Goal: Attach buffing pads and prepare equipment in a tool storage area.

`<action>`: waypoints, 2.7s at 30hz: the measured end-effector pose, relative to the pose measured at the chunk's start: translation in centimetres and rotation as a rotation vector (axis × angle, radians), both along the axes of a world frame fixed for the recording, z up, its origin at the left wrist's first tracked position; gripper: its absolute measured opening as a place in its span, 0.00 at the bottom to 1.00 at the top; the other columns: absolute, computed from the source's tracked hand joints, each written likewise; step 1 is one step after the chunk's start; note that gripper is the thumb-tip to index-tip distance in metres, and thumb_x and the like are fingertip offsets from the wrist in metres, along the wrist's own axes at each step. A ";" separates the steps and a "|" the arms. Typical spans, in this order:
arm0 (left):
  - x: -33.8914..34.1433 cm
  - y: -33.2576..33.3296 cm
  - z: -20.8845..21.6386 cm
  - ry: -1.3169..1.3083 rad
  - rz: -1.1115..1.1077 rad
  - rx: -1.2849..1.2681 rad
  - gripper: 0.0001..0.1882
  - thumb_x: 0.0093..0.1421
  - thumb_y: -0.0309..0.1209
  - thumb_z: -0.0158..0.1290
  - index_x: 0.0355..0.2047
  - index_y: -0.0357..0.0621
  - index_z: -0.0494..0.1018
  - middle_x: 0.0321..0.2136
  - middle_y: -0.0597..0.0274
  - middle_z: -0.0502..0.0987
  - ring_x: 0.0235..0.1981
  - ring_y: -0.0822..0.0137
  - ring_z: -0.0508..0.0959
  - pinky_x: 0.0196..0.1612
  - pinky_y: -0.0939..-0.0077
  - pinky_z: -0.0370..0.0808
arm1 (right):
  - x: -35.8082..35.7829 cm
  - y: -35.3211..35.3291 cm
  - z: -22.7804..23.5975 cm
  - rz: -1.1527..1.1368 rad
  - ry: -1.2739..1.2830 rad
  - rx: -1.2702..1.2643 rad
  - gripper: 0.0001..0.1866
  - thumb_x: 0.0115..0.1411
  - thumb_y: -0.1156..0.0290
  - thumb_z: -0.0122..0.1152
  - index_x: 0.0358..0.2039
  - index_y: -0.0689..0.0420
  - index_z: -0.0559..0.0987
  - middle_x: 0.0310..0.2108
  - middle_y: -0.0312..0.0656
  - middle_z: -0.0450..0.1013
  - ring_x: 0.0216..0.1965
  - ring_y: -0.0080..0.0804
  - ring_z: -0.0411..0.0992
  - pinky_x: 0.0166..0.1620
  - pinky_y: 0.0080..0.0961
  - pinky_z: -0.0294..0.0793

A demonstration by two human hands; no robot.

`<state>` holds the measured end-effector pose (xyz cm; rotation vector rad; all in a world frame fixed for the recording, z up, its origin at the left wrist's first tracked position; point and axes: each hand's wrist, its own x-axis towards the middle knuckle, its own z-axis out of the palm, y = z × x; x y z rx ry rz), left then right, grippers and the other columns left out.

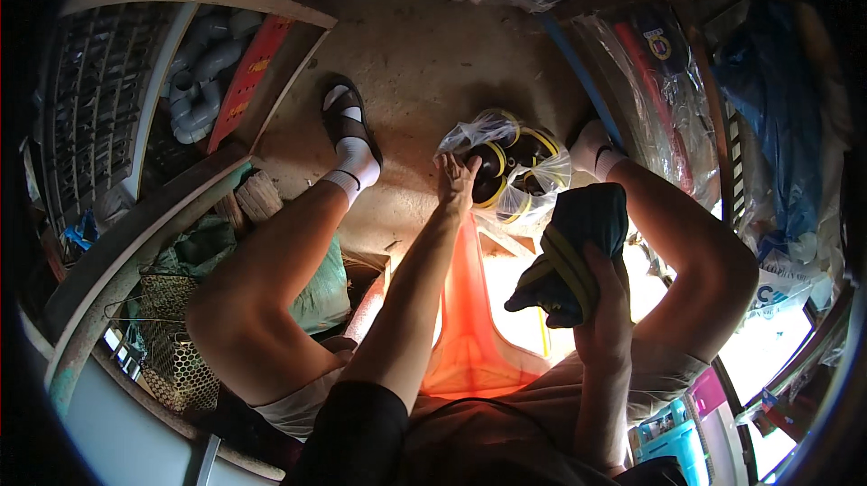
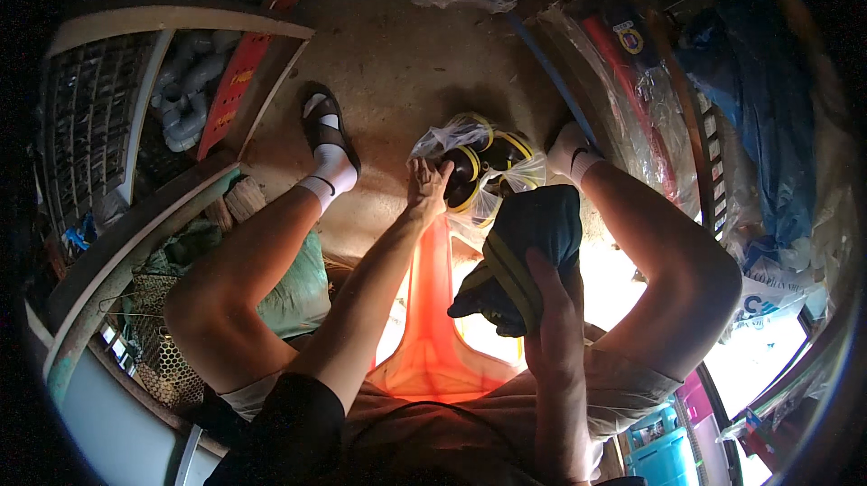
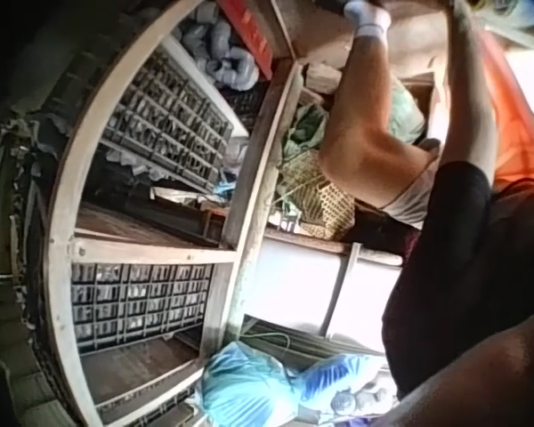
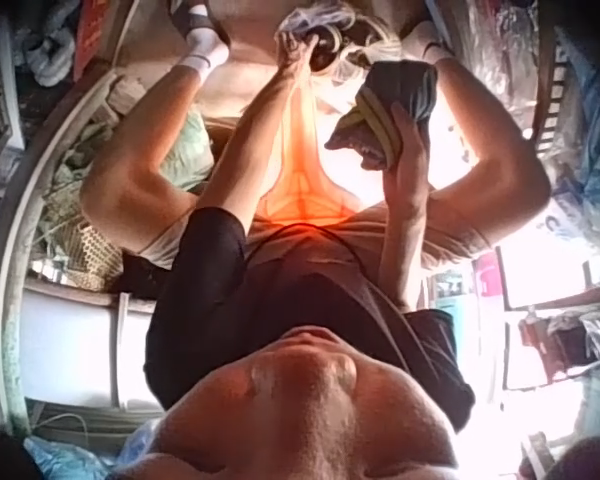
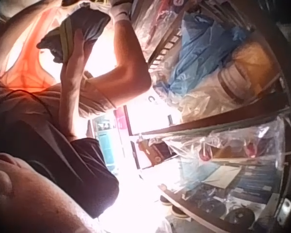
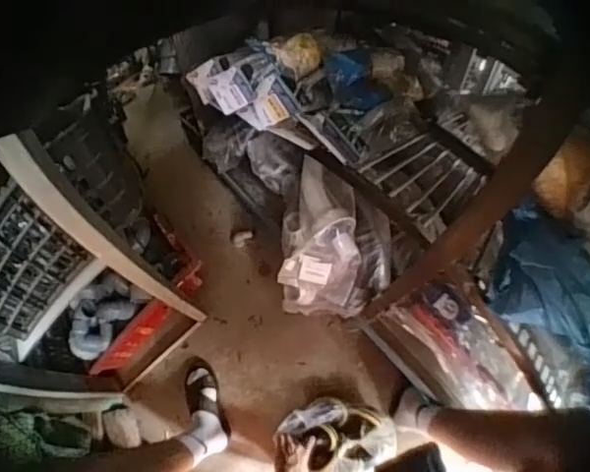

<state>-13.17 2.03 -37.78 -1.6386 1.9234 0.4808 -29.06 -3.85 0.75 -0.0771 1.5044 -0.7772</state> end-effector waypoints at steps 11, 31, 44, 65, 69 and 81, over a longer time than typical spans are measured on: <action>5.0 0.8 1.6 0.443 0.206 0.157 0.52 0.60 0.57 0.59 0.76 0.40 0.58 0.67 0.37 0.71 0.70 0.38 0.67 0.73 0.30 0.56 | 0.2 0.2 0.8 -0.019 0.012 0.020 0.22 0.74 0.67 0.58 0.65 0.59 0.72 0.50 0.47 0.81 0.49 0.36 0.83 0.49 0.33 0.84; 3.2 -9.7 18.7 2.300 1.429 0.005 0.31 0.71 0.52 0.55 0.64 0.42 0.71 0.58 0.55 0.77 0.57 0.62 0.79 0.60 0.56 0.79 | -2.1 1.0 0.4 -0.085 -0.171 -0.059 0.22 0.68 0.69 0.55 0.62 0.57 0.73 0.46 0.45 0.79 0.43 0.35 0.82 0.48 0.32 0.83; 7.6 -2.6 43.9 2.303 0.997 0.611 0.48 0.60 0.47 0.62 0.79 0.54 0.56 0.76 0.46 0.60 0.79 0.51 0.58 0.79 0.38 0.56 | -1.7 0.0 4.1 0.008 -0.530 -0.327 0.24 0.69 0.53 0.55 0.51 0.62 0.81 0.44 0.46 0.83 0.44 0.37 0.82 0.51 0.33 0.82; 0.2 0.8 41.8 2.032 1.016 -0.494 0.25 0.78 0.44 0.46 0.63 0.37 0.73 0.60 0.57 0.76 0.61 0.64 0.74 0.66 0.69 0.68 | 3.1 4.1 11.9 0.632 1.022 -1.021 0.14 0.70 0.67 0.59 0.52 0.58 0.79 0.43 0.59 0.79 0.44 0.67 0.78 0.46 0.57 0.78; 2.0 -0.5 39.5 2.100 1.361 -0.243 0.21 0.76 0.46 0.47 0.53 0.42 0.78 0.46 0.60 0.83 0.47 0.65 0.83 0.52 0.68 0.79 | 4.5 7.1 10.3 0.590 0.924 -1.039 0.15 0.64 0.69 0.63 0.50 0.59 0.80 0.43 0.58 0.79 0.42 0.63 0.79 0.45 0.50 0.78; 0.2 -1.2 37.4 2.191 1.548 -0.108 0.26 0.78 0.50 0.40 0.63 0.46 0.73 0.55 0.61 0.78 0.57 0.66 0.77 0.60 0.66 0.75 | 6.0 1.7 14.5 0.829 1.076 -0.966 0.29 0.61 0.49 0.73 0.57 0.49 0.76 0.46 0.62 0.75 0.43 0.71 0.78 0.45 0.60 0.81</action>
